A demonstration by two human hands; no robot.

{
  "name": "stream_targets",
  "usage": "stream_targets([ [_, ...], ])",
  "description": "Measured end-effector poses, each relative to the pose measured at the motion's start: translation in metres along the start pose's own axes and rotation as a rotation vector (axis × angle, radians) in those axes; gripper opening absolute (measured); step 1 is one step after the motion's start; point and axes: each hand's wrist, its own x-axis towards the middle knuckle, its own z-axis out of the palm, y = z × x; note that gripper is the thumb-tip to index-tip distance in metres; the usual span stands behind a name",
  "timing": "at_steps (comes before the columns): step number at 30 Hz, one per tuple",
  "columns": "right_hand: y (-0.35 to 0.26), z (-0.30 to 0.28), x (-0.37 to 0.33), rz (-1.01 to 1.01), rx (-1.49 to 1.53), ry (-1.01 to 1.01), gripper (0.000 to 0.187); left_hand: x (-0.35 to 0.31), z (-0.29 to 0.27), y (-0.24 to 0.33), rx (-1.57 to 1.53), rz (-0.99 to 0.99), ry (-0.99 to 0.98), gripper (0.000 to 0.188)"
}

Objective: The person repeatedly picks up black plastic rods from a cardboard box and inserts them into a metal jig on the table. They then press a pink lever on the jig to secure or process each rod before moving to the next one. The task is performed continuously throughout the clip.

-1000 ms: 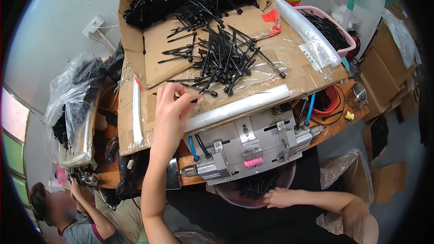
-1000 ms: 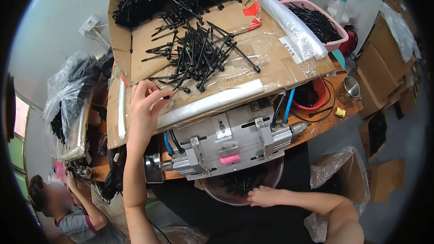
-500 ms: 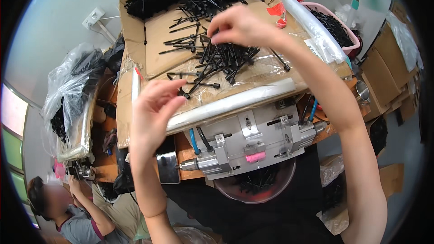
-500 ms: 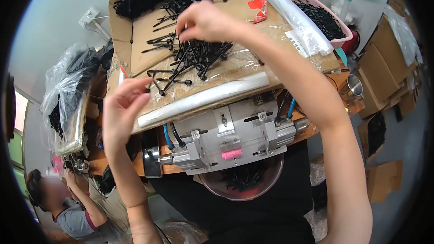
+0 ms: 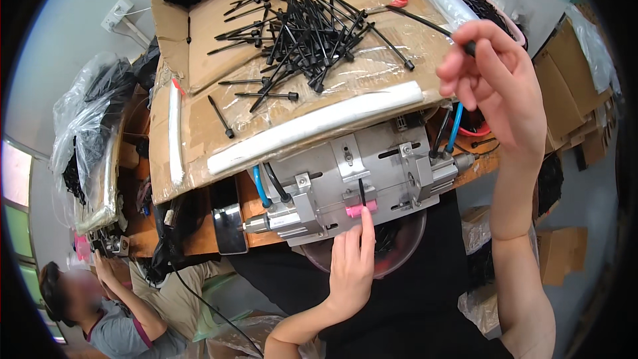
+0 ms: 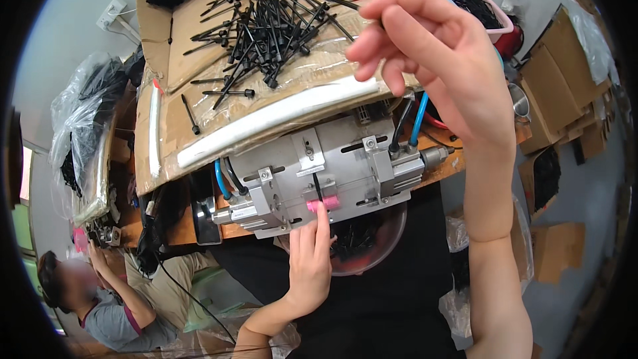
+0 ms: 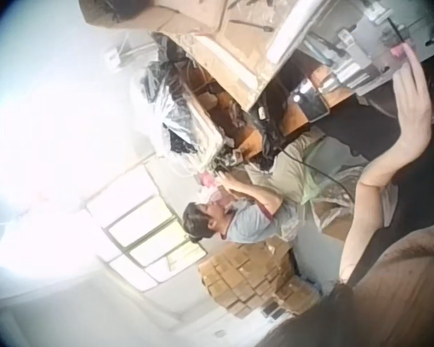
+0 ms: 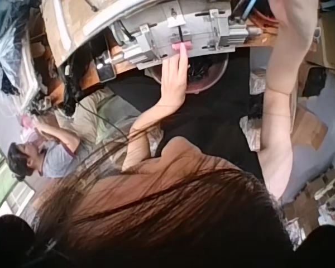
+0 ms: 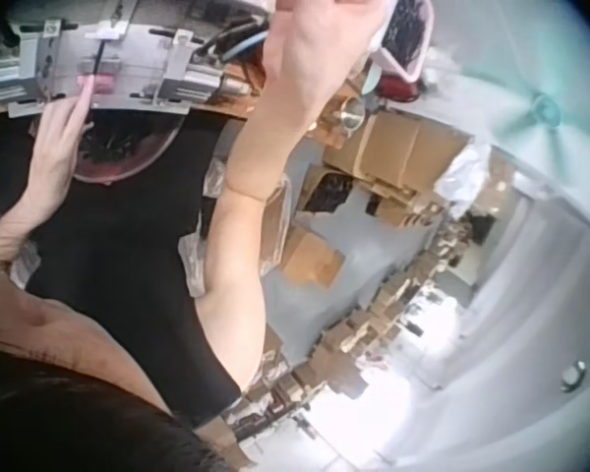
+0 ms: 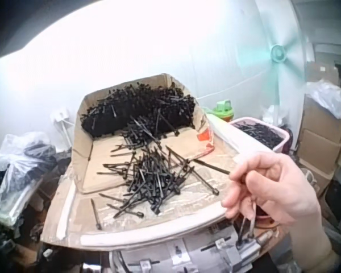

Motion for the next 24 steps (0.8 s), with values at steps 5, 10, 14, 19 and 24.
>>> stream_targets([
  [5, -0.004, 0.002, -0.029, -0.034, 0.027, 0.077, 0.029, 0.003, 0.011, 0.009, 0.145, -0.019, -0.02, 0.072],
  [10, 0.0, 0.003, -0.049, -0.064, 0.043, 0.092, 0.026, 0.006, 0.011, 0.007, 0.213, -0.011, -0.057, 0.071],
  [14, -0.002, 0.012, -0.062, -0.074, -0.028, 0.15, 0.024, 0.008, 0.007, 0.007, 0.195, 0.012, -0.054, 0.071],
  [19, 0.026, 0.044, -0.101, 0.019, -0.378, 0.286, 0.027, 0.004, 0.005, 0.003, 0.13, -0.03, -0.111, 0.072],
  [24, 0.071, 0.082, -0.155, -0.104, -0.761, 0.045, 0.065, 0.032, -0.056, -0.017, -0.105, -0.006, -0.084, 0.06],
])
